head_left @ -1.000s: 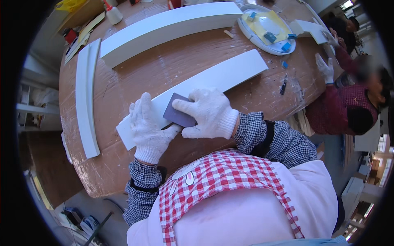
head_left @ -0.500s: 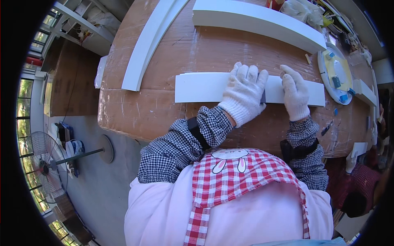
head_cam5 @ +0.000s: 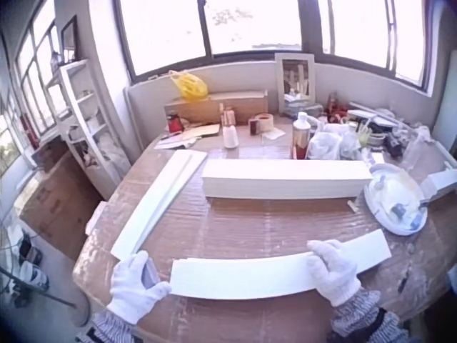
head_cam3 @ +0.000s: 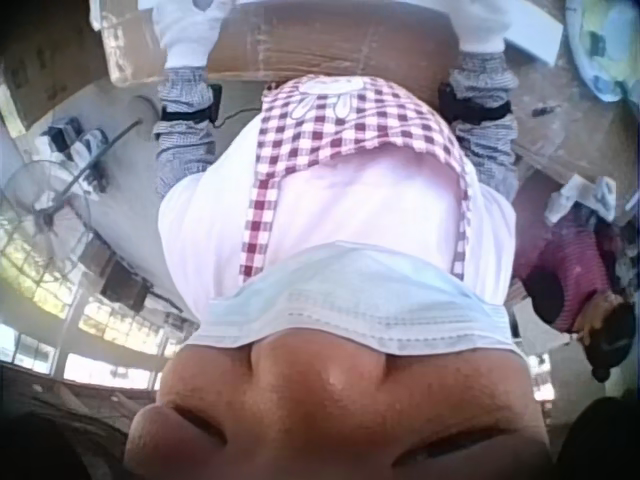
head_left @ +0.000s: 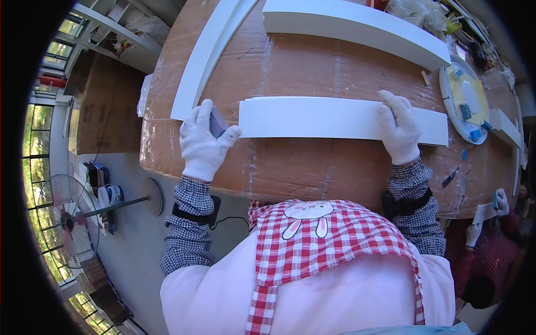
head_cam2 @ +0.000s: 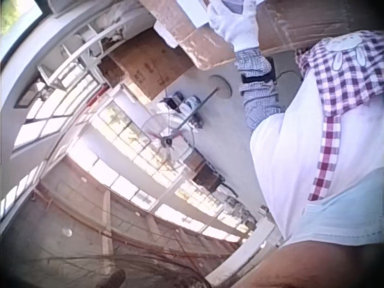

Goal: Sanding white painted wooden boards at a workshop table.

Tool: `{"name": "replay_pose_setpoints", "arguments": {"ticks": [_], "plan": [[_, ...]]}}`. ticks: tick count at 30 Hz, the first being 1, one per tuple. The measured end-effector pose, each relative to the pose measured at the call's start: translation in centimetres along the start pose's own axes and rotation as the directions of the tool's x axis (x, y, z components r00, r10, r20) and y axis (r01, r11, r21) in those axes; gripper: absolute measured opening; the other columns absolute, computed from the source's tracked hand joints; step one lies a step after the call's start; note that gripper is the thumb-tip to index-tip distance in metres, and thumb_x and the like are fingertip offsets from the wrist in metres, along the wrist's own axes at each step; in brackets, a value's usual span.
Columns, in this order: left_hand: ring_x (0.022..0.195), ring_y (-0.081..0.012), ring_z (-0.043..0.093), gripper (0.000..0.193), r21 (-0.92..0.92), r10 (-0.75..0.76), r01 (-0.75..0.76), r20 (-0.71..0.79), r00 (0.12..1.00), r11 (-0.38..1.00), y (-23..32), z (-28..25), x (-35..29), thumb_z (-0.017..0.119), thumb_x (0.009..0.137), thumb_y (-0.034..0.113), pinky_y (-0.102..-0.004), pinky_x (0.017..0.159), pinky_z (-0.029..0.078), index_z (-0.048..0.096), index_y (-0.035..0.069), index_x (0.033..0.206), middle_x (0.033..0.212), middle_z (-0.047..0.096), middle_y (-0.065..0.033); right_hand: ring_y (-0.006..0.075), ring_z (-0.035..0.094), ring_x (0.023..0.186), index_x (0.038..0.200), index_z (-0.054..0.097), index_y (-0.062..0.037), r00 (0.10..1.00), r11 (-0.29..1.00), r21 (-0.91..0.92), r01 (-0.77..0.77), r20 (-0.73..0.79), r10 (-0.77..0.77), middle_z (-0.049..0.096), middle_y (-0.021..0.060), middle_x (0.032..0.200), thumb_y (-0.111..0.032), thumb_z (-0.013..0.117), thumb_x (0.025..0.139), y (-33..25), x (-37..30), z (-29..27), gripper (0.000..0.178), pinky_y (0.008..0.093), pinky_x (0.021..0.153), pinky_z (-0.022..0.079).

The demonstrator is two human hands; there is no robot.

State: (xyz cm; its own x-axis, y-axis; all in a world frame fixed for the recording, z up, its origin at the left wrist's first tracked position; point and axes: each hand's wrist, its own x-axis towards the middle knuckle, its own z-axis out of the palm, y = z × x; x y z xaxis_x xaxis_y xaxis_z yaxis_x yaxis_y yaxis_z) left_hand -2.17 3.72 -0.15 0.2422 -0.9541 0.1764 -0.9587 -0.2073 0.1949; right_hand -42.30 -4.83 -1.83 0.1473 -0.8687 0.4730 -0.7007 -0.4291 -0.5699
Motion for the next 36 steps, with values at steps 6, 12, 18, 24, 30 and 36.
{"name": "replay_pose_setpoints", "arguments": {"ticks": [6, 12, 18, 24, 30, 36], "plan": [[0.128, -0.0337, 0.045, 0.087, -0.277, 0.626, -0.577, 0.141, 0.767, 0.768, 17.8, 1.8, 0.5, 0.079, 0.074, 0.064, -0.0515, 0.109, 0.039, 0.054, 0.015, 0.141, 0.135, 0.050, -0.0149, 0.0270, 0.069, 0.097, 0.119, 0.071, -0.0017, 0.999, 0.999, 0.034, 0.029, -0.016, -0.029, 0.070, 0.0153, 0.107, -0.017, 0.066, 0.096, -0.3, 0.0, 0.4, 0.027, 0.0345, 0.085, 0.056], [0.130, -0.0355, 0.042, 0.068, -0.087, 0.419, -0.411, 0.128, 0.899, 0.908, 10.3, 1.9, 2.7, 0.072, 0.085, 0.054, -0.0514, 0.112, 0.035, 0.057, 0.015, 0.139, 0.136, 0.049, -0.0167, 0.0281, 0.069, 0.096, 0.116, 0.072, -0.0023, 0.999, 0.999, 0.050, 0.018, -0.033, -0.016, 0.071, 0.0150, 0.104, -0.017, 0.068, 0.095, 0.2, -0.4, -0.3, 0.026, 0.0360, 0.085, 0.056], [0.129, -0.0361, 0.043, 0.067, -0.198, 0.570, -0.546, 0.096, 0.816, 0.814, 14.3, 2.8, 1.4, 0.073, 0.085, 0.050, -0.0520, 0.112, 0.035, 0.057, 0.014, 0.139, 0.135, 0.048, -0.0176, 0.0289, 0.069, 0.096, 0.114, 0.073, -0.0017, 0.998, 0.998, -0.035, 0.057, -0.025, -0.058, 0.071, 0.0151, 0.102, -0.015, 0.068, 0.094, -0.7, 0.1, 0.2, 0.025, 0.0365, 0.085, 0.056], [0.126, -0.0365, 0.047, 0.067, -0.351, 0.669, -0.598, 0.122, 0.734, 0.720, 20.4, 3.8, 0.4, 0.070, 0.083, 0.053, -0.0533, 0.109, 0.040, 0.058, 0.017, 0.138, 0.136, 0.050, -0.0173, 0.0285, 0.070, 0.097, 0.113, 0.073, -0.0002, 0.999, 0.988, 0.150, 0.027, -0.043, -0.021, 0.071, 0.0157, 0.103, -0.012, 0.068, 0.094, 0.2, -0.5, 0.0, 0.023, 0.0356, 0.084, 0.056], [0.130, -0.0360, 0.051, 0.065, -0.135, -0.008, 0.013, 0.039, 0.999, 0.991, 1.7, 2.2, 3.3, 0.071, 0.085, 0.052, -0.0475, 0.109, 0.043, 0.061, 0.014, 0.137, 0.137, 0.056, -0.0175, 0.0281, 0.070, 0.096, 0.114, 0.072, 0.0008, 0.999, 0.994, 0.107, 0.032, -0.037, -0.029, 0.071, 0.0154, 0.105, -0.010, 0.067, 0.094, -0.1, -0.9, -0.5, 0.023, 0.0344, 0.084, 0.056], [0.136, -0.0379, 0.047, 0.058, -0.046, -0.019, 0.024, 0.095, 0.995, 0.999, -3.1, 4.3, -1.6, 0.071, 0.091, 0.036, -0.0476, 0.115, 0.038, 0.058, 0.013, 0.142, 0.144, 0.055, -0.0187, 0.0239, 0.069, 0.099, 0.118, 0.071, -0.0003, 0.955, 0.981, 0.090, -0.173, -0.228, 0.189, 0.071, 0.0142, 0.107, -0.013, 0.068, 0.096, 3.9, -3.5, -5.3, 0.025, 0.0320, 0.089, 0.053]]}}
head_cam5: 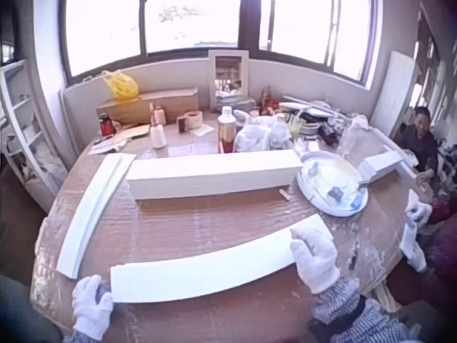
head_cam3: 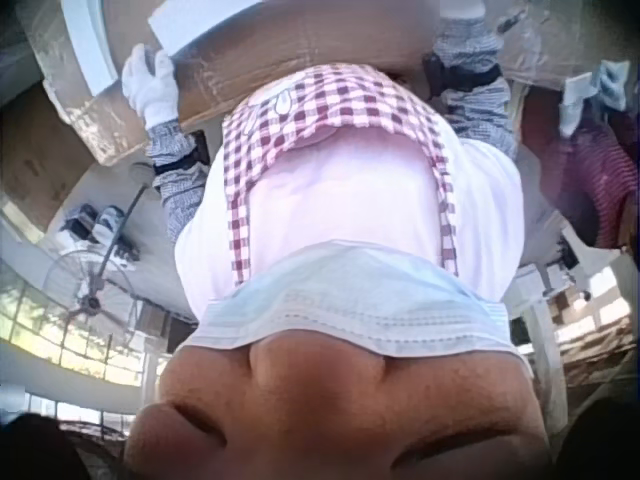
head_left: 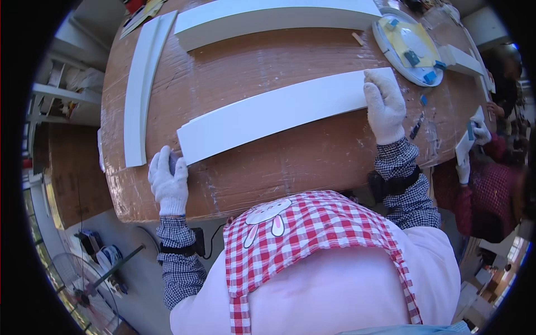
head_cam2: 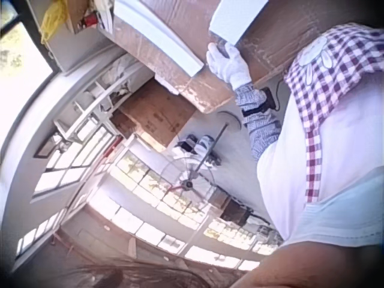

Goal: Sanding white painted wooden boards at a workshop table.

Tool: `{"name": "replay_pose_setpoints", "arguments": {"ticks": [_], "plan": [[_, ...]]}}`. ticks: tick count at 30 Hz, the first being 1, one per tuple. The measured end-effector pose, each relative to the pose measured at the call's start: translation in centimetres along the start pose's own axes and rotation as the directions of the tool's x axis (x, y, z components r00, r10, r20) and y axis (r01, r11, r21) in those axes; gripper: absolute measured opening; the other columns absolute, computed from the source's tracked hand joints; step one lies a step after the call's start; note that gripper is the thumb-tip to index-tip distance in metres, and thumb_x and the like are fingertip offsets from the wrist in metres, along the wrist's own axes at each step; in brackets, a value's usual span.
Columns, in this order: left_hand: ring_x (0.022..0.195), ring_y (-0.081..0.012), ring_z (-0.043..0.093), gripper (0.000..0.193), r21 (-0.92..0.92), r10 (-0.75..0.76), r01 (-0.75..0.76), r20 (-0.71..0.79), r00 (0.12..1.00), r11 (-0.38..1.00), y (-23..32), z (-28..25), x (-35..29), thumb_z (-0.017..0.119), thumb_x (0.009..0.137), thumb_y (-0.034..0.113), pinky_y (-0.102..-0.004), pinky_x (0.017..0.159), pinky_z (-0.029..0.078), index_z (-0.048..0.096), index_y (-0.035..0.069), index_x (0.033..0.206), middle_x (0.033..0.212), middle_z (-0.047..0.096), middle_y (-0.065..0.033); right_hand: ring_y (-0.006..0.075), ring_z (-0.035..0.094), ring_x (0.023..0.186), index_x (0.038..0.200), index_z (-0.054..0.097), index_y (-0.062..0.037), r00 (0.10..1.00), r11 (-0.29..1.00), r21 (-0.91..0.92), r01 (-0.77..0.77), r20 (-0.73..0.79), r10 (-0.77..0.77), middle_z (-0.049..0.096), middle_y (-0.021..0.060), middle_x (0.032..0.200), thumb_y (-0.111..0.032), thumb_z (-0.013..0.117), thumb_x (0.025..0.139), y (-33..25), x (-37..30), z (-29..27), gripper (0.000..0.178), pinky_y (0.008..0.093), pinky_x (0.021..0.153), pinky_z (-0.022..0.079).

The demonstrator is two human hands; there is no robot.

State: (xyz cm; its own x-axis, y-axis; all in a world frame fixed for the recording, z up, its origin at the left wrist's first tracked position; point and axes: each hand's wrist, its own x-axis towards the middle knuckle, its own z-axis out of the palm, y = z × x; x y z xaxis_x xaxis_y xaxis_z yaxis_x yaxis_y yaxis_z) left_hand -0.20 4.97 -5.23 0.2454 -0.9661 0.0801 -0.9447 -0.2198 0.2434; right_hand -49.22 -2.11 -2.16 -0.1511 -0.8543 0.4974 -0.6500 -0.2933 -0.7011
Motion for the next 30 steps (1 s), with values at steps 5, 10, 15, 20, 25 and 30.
{"name": "replay_pose_setpoints", "arguments": {"ticks": [5, 10, 15, 20, 25, 30], "plan": [[0.142, -0.0391, 0.041, 0.069, 0.089, 0.046, -0.049, 0.036, 0.998, 0.995, -0.3, -1.2, -0.2, 0.075, 0.087, 0.035, -0.0469, 0.118, 0.034, 0.051, 0.012, 0.148, 0.154, 0.044, -0.0207, 0.0137, 0.067, 0.088, 0.125, 0.069, -0.0008, 0.716, 0.724, -0.069, -0.686, -0.237, 0.656, 0.072, 0.0078, 0.106, -0.023, 0.066, 0.100, 5.0, -1.3, -10.8, 0.034, 0.0282, 0.082, 0.054], [0.147, -0.0402, 0.034, 0.093, 0.128, -0.003, -0.017, 0.158, 0.987, 0.992, 2.1, -3.5, 0.2, 0.086, 0.074, 0.038, -0.0465, 0.122, 0.030, 0.045, 0.010, 0.152, 0.160, 0.035, -0.0228, 0.0127, 0.065, 0.088, 0.126, 0.068, 0.0007, 0.852, 0.865, -0.105, -0.491, -0.264, 0.452, 0.072, 0.0073, 0.105, -0.018, 0.064, 0.101, 5.4, -4.3, -12.4, 0.032, 0.0287, 0.081, 0.053], [0.148, -0.0398, 0.033, 0.095, -0.019, 0.228, -0.233, -0.138, 0.964, 0.972, 2.9, -3.0, -1.1, 0.086, 0.073, 0.038, -0.0476, 0.123, 0.027, 0.043, 0.007, 0.153, 0.159, 0.037, -0.0211, 0.0338, 0.067, 0.102, 0.120, 0.070, -0.0024, 0.927, 0.890, -0.324, 0.320, 0.302, -0.223, 0.069, 0.0165, 0.111, -0.015, 0.074, 0.085, -5.8, -1.1, -3.4, 0.038, 0.0410, 0.093, 0.053], [0.141, -0.0399, 0.042, 0.070, -0.020, 0.486, -0.486, 0.057, 0.872, 0.874, 9.7, -2.7, 0.8, 0.083, 0.078, 0.033, -0.0508, 0.120, 0.032, 0.059, 0.006, 0.138, 0.148, 0.051, -0.0190, 0.0284, 0.065, 0.099, 0.115, 0.071, -0.0129, 0.520, 0.773, -0.137, 0.619, 0.809, -0.274, 0.067, 0.0114, 0.107, -0.031, 0.067, 0.088, -11.4, 0.8, 7.6, 0.032, 0.0441, 0.087, 0.053], [0.136, -0.0399, 0.047, 0.060, -0.060, 0.467, -0.464, 0.045, 0.883, 0.884, 10.4, -2.8, 1.2, 0.083, 0.078, 0.032, -0.0503, 0.118, 0.035, 0.064, 0.007, 0.128, 0.140, 0.057, -0.0159, 0.0265, 0.066, 0.097, 0.106, 0.074, -0.0139, 0.426, 0.673, -0.036, 0.739, 0.798, -0.426, 0.069, 0.0121, 0.101, -0.033, 0.061, 0.094, -12.8, 2.6, 10.7, 0.026, 0.0436, 0.083, 0.055], [0.136, -0.0390, 0.047, 0.059, -0.116, 0.449, -0.440, 0.066, 0.891, 0.891, 10.0, -2.8, 1.1, 0.084, 0.076, 0.031, -0.0513, 0.117, 0.035, 0.064, 0.008, 0.127, 0.139, 0.057, -0.0149, 0.0245, 0.066, 0.096, 0.106, 0.073, -0.0127, 0.313, 0.660, -0.020, 0.751, 0.891, -0.330, 0.068, 0.0107, 0.100, -0.032, 0.062, 0.093, -12.2, 3.5, 8.5, 0.025, 0.0440, 0.081, 0.054]]}}
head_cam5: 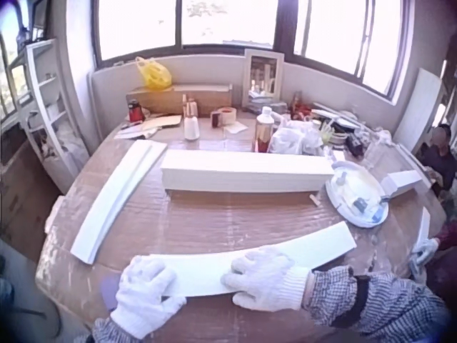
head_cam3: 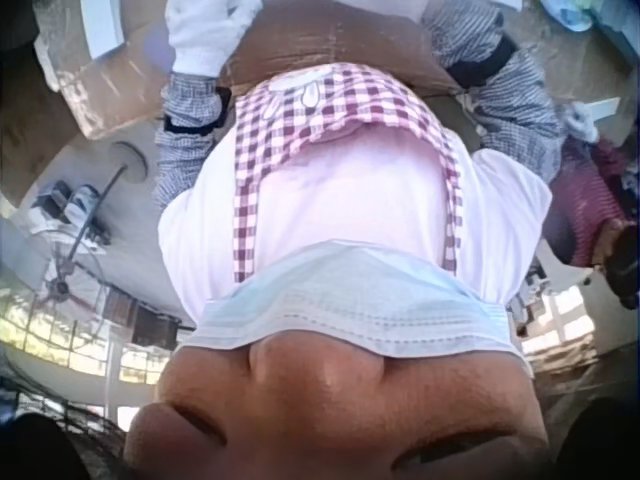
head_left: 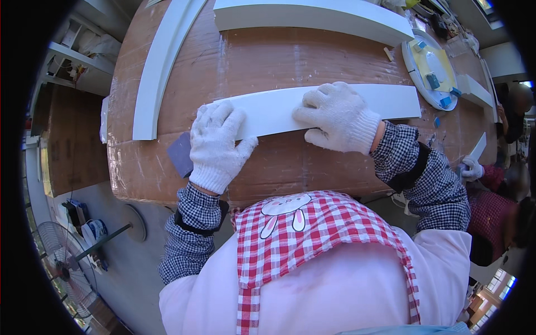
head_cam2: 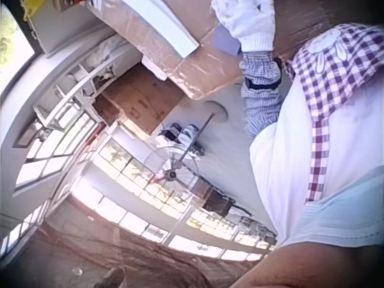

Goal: Sanding white painted wooden boards at a workshop table.

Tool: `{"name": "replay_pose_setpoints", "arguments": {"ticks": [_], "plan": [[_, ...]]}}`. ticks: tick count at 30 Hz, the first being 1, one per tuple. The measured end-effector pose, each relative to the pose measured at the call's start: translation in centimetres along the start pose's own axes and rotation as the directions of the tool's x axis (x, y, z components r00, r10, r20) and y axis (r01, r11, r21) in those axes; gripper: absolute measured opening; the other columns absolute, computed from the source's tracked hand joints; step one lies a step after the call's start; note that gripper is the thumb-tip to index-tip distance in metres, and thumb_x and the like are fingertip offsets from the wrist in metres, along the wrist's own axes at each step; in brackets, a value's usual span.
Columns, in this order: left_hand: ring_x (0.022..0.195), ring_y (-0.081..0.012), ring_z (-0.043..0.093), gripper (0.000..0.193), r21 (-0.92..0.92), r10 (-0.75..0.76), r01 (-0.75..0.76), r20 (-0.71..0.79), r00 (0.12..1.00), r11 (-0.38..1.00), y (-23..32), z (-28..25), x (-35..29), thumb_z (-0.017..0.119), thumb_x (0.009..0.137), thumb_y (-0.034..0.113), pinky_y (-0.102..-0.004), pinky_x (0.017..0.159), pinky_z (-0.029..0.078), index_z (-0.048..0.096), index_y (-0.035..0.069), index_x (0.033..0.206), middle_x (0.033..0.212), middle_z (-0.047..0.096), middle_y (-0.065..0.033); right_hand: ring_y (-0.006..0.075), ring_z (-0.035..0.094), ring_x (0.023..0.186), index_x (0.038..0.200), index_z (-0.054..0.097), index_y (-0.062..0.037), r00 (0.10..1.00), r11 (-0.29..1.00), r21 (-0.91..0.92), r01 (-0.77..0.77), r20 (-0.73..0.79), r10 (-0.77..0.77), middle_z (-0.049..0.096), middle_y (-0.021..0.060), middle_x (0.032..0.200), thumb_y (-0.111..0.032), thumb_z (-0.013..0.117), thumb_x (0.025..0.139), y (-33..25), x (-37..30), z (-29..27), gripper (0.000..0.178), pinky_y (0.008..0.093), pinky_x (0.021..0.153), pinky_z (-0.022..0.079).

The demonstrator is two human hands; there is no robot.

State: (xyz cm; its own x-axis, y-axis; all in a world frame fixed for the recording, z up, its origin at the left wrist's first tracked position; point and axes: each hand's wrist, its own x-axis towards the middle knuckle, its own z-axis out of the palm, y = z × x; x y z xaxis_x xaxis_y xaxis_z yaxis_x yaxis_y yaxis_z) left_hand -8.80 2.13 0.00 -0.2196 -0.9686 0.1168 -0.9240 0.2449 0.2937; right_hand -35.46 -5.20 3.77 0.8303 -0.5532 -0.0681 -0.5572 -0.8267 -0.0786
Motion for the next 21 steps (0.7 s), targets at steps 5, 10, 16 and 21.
{"name": "replay_pose_setpoints", "arguments": {"ticks": [5, 10, 16, 21], "plan": [[0.138, -0.0393, 0.044, 0.069, 0.001, 0.030, -0.030, -0.027, 0.999, 1.000, 0.3, 0.2, 0.5, 0.086, 0.072, 0.031, -0.0507, 0.119, 0.032, 0.061, 0.007, 0.132, 0.141, 0.055, -0.0151, 0.0262, 0.064, 0.106, 0.119, 0.069, -0.0112, 0.998, 0.999, 0.009, -0.051, 0.031, 0.051, 0.067, 0.0115, 0.114, -0.037, 0.065, 0.092, -2.2, 3.3, 1.1, 0.038, 0.0452, 0.091, 0.053], [0.140, -0.0394, 0.042, 0.080, 0.087, 0.012, -0.014, 0.016, 1.000, 0.996, -0.8, 0.4, 0.1, 0.089, 0.068, 0.030, -0.0506, 0.122, 0.029, 0.057, 0.007, 0.139, 0.143, 0.054, -0.0190, 0.0360, 0.033, 0.150, 0.153, 0.044, -0.0069, 0.990, 0.989, 0.129, -0.078, -0.105, 0.092, 0.039, 0.0204, 0.160, -0.055, 0.062, 0.093, -3.0, 0.7, 4.4, 0.079, 0.0485, 0.125, 0.025], [0.141, -0.0398, 0.041, 0.079, 0.145, 0.003, -0.022, 0.129, 0.992, 0.989, 1.4, -1.4, 2.8, 0.088, 0.069, 0.030, -0.0503, 0.123, 0.026, 0.057, 0.008, 0.139, 0.143, 0.053, -0.0176, 0.0398, 0.022, 0.154, 0.156, 0.033, 0.0021, 0.496, 0.457, -0.208, -0.865, -0.213, 0.842, 0.028, 0.0254, 0.164, -0.057, 0.037, 0.103, 9.4, -18.9, 7.6, 0.080, 0.0475, 0.127, 0.010], [0.141, -0.0381, 0.039, 0.082, 0.114, 0.009, -0.034, 0.218, 0.976, 0.993, 4.8, -1.6, 5.1, 0.086, 0.070, 0.034, -0.0526, 0.123, 0.023, 0.053, 0.013, 0.142, 0.141, 0.052, -0.0165, 0.0431, 0.045, 0.139, 0.142, 0.055, -0.0012, 0.275, 0.451, 0.242, -0.859, -0.526, 0.805, 0.053, 0.0240, 0.147, -0.040, 0.052, 0.104, 6.3, -25.4, 7.5, 0.055, 0.0484, 0.120, 0.030]]}}
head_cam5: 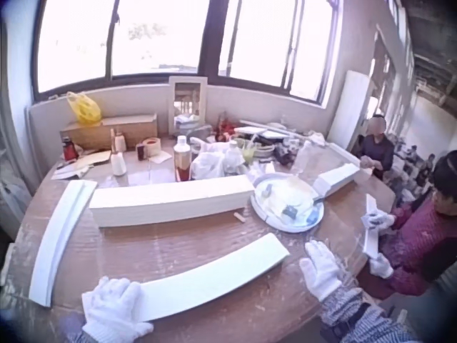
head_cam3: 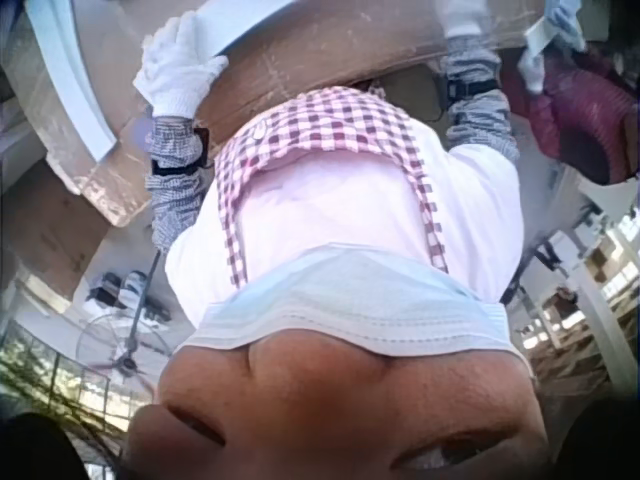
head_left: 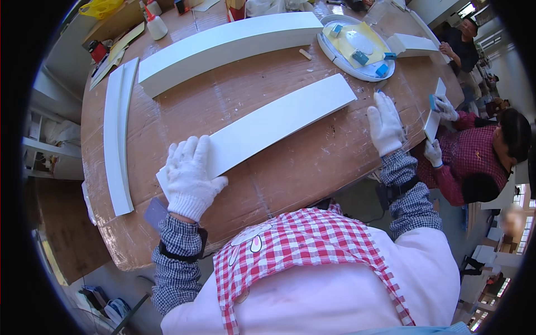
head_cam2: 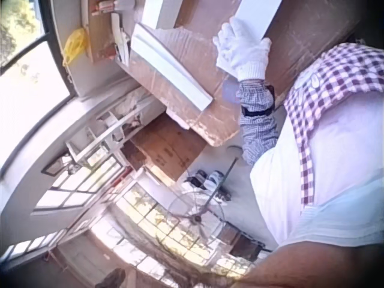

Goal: Sanding white painted wooden boards at a workshop table.

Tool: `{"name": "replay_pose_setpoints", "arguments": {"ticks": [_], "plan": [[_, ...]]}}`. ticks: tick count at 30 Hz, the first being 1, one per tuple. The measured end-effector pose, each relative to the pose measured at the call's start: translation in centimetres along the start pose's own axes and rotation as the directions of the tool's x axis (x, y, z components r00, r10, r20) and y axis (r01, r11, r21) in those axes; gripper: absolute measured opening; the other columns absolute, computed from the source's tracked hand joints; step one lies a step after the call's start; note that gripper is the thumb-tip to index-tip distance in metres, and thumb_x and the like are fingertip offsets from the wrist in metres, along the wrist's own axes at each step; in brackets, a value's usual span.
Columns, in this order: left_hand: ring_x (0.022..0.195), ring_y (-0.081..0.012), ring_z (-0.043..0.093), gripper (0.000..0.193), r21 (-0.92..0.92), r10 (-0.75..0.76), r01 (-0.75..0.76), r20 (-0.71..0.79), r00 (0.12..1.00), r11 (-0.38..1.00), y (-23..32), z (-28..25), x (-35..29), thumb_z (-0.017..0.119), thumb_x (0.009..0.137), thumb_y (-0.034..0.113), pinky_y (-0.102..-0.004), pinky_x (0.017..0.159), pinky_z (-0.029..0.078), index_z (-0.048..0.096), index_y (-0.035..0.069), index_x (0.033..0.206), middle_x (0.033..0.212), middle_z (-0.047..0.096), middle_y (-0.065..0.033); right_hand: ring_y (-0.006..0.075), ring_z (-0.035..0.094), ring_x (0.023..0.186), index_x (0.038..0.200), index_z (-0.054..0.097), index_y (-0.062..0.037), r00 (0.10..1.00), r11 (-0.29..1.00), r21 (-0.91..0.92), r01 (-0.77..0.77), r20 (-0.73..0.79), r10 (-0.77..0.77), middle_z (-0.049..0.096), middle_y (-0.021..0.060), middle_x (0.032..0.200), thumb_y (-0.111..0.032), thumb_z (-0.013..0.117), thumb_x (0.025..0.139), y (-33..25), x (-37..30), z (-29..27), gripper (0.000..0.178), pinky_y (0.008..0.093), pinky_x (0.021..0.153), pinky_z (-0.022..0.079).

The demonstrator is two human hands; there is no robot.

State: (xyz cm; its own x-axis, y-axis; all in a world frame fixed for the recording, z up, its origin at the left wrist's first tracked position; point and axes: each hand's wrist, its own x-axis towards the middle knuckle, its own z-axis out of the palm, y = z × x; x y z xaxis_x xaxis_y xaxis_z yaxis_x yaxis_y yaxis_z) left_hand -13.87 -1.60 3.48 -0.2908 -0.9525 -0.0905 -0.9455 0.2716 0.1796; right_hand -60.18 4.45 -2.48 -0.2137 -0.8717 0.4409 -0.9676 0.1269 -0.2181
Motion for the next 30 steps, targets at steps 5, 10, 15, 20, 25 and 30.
{"name": "replay_pose_setpoints", "arguments": {"ticks": [5, 10, 15, 20, 25, 30], "plan": [[0.136, -0.0380, 0.044, 0.089, -0.156, 0.121, -0.110, 0.061, 0.991, 0.982, -1.3, 0.2, 1.3, 0.087, 0.065, 0.026, -0.0492, 0.117, 0.036, 0.050, 0.013, 0.145, 0.139, 0.053, -0.0182, 0.0419, 0.051, 0.134, 0.139, 0.057, 0.0045, 0.978, 0.947, 0.261, 0.185, -0.141, -0.153, 0.058, 0.0243, 0.140, -0.030, 0.052, 0.104, -4.2, -4.3, 2.8, 0.049, 0.0475, 0.115, 0.037], [0.134, -0.0364, 0.047, 0.087, -0.216, 0.010, -0.005, 0.022, 1.000, 0.976, -3.5, -1.1, 0.2, 0.087, 0.066, 0.024, -0.0462, 0.117, 0.038, 0.050, 0.010, 0.144, 0.137, 0.054, -0.0172, 0.0410, 0.052, 0.133, 0.139, 0.057, 0.0061, 0.969, 0.889, 0.393, 0.234, -0.171, -0.179, 0.058, 0.0242, 0.141, -0.028, 0.050, 0.105, -6.7, -5.4, 3.5, 0.048, 0.0476, 0.115, 0.038], [0.129, -0.0342, 0.053, 0.087, -0.339, -0.375, 0.250, -0.380, 0.846, 0.907, -12.2, -4.0, -1.3, 0.088, 0.069, 0.021, -0.0402, 0.111, 0.045, 0.049, 0.003, 0.145, 0.136, 0.053, -0.0197, 0.0398, 0.052, 0.134, 0.139, 0.057, 0.0061, 0.969, 0.860, 0.449, 0.244, -0.147, -0.198, 0.058, 0.0237, 0.141, -0.028, 0.050, 0.105, -7.9, -4.8, 4.5, 0.048, 0.0468, 0.115, 0.039], [0.128, -0.0380, 0.055, 0.090, -0.297, -0.637, 0.563, -0.349, 0.687, 0.771, -24.2, -2.5, 0.6, 0.089, 0.071, 0.033, -0.0459, 0.110, 0.046, 0.048, 0.012, 0.148, 0.139, 0.055, -0.0224, 0.0396, 0.052, 0.133, 0.138, 0.059, 0.0049, 0.967, 0.866, 0.432, 0.254, -0.147, -0.210, 0.057, 0.0233, 0.142, -0.029, 0.051, 0.105, -8.3, -4.5, 4.6, 0.047, 0.0461, 0.114, 0.039], [0.136, -0.0371, 0.051, 0.093, -0.278, -0.813, 0.766, -0.133, 0.567, 0.580, -25.4, -1.5, 3.4, 0.089, 0.072, 0.041, -0.0455, 0.111, 0.045, 0.047, 0.012, 0.149, 0.148, 0.051, -0.0241, 0.0394, 0.053, 0.132, 0.137, 0.059, 0.0046, 0.973, 0.871, 0.435, 0.228, -0.134, -0.188, 0.058, 0.0231, 0.141, -0.028, 0.051, 0.105, -8.2, -4.6, 4.7, 0.047, 0.0458, 0.114, 0.040], [0.135, -0.0410, 0.053, 0.120, -0.095, -0.784, 0.780, -0.007, 0.621, 0.619, -24.6, -1.0, 4.2, 0.089, 0.069, 0.045, -0.0453, 0.114, 0.043, 0.020, 0.014, 0.162, 0.149, 0.048, -0.0277, 0.0394, 0.054, 0.132, 0.137, 0.059, 0.0048, 0.971, 0.876, 0.420, 0.238, -0.125, -0.204, 0.058, 0.0233, 0.141, -0.028, 0.052, 0.105, -8.2, -4.6, 4.7, 0.046, 0.0454, 0.114, 0.041]]}}
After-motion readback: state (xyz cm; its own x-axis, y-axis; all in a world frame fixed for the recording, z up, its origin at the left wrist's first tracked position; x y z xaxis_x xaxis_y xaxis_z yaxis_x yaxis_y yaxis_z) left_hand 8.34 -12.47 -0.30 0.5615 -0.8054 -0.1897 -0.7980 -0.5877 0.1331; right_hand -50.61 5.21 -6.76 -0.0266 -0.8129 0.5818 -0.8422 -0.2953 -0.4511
